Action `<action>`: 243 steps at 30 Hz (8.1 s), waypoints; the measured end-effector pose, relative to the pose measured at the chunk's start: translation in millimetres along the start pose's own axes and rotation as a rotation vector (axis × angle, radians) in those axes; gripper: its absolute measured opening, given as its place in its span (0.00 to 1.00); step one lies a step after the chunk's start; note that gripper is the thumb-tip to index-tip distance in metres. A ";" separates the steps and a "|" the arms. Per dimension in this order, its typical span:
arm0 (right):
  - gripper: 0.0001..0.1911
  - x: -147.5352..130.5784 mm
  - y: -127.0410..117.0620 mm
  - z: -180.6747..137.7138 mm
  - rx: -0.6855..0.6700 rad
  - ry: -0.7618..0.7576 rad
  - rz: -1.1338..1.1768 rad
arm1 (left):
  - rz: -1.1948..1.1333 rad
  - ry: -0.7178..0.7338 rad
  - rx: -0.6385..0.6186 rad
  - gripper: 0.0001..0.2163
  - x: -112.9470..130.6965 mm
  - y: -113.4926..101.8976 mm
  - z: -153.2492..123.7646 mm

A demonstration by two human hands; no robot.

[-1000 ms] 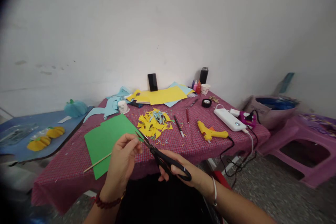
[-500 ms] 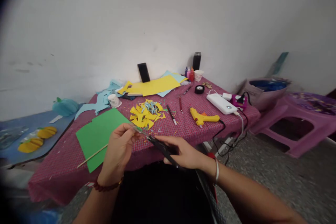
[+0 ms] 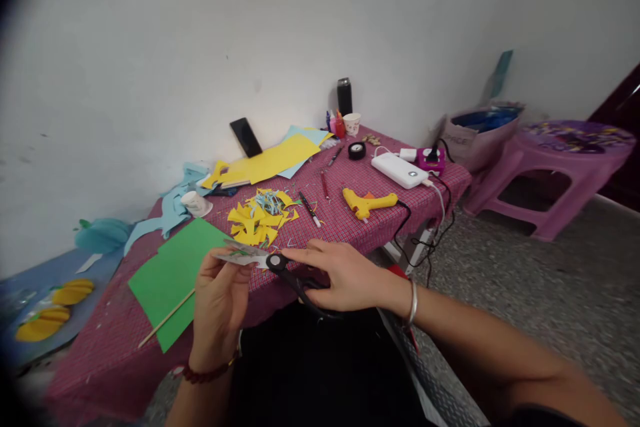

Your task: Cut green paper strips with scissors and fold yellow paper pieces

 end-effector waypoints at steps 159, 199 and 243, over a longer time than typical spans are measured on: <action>0.27 13.5 27.0 -8.0 0.142 0.095 0.439 | -0.106 -0.107 0.067 0.10 -26.1 -9.9 1.3; 0.35 23.5 68.5 -12.3 0.153 0.183 1.056 | 0.045 -0.147 0.043 0.10 -37.5 1.7 -7.9; 0.33 22.2 51.3 -10.3 0.100 0.205 0.989 | 0.196 -0.252 -0.005 0.09 -30.3 0.2 -5.6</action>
Point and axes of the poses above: each hand's wrist, its own z-axis towards the middle knuckle, its own y-axis out of the palm, x = y × z, the point moved 8 cm from there along z, towards the middle knuckle, and after that the axes turned 12 degrees about -y, right-handed, at the moved point
